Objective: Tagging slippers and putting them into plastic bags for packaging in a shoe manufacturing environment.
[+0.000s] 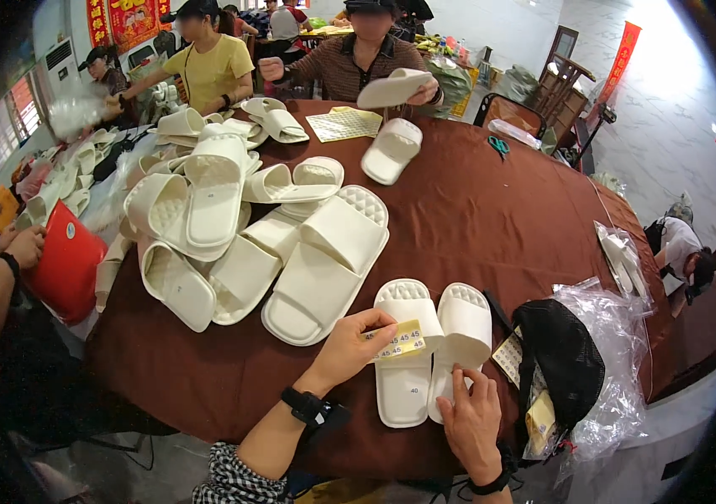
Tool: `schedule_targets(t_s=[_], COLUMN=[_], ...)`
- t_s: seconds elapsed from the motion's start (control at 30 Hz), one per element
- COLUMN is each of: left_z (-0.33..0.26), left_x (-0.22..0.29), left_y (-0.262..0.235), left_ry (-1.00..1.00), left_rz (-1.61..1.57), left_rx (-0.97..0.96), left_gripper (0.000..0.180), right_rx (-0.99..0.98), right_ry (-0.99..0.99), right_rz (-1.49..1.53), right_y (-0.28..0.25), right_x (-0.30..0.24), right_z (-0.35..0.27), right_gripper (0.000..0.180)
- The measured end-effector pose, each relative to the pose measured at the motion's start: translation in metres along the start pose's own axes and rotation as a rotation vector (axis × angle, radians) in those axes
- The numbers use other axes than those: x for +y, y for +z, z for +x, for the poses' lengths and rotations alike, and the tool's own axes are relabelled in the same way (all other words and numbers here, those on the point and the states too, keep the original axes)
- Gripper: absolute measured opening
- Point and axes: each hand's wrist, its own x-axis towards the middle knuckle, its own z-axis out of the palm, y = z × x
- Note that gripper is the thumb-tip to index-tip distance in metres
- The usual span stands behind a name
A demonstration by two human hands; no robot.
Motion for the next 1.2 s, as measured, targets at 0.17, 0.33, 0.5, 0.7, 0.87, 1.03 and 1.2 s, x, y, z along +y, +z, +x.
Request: schedule_targets(t_s=[0.17,0.33,0.5,0.7,0.87,1.03,1.2], left_z=[0.001,0.001,0.0,0.002,-0.002,0.0,0.0], left_x=[-0.002,0.0,-0.002,-0.003,0.003,0.0,-0.002], left_y=[0.0,0.001,-0.001,0.004,0.0,0.001,-0.001], left_ry=[-0.022,-0.019,-0.041,-0.031,-0.045,-0.033,-0.038], left_rz=[-0.042,0.007,-0.011,-0.004,-0.07,-0.061,-0.026], left_rx=[-0.01,-0.006,0.029,0.007,0.011,0.023,0.01], left_gripper=[0.023,0.023,0.023,0.022,0.02,0.018,0.019], right_rx=[-0.07,-0.016,-0.012,-0.005,-0.047,-0.022,-0.009], right_ry=[0.028,0.003,0.009,-0.033,0.033,-0.037,-0.024], right_rz=[0.006,-0.031,-0.02,-0.038,-0.024,-0.004,-0.009], right_y=[-0.01,-0.005,0.0,-0.006,-0.003,-0.004,-0.003], right_x=[-0.007,-0.002,-0.002,0.002,-0.002,0.004,0.002], right_z=[0.0,-0.002,0.0,-0.01,0.001,-0.011,-0.003], right_gripper=[0.056,0.057,0.06,0.059,0.063,0.062,0.061])
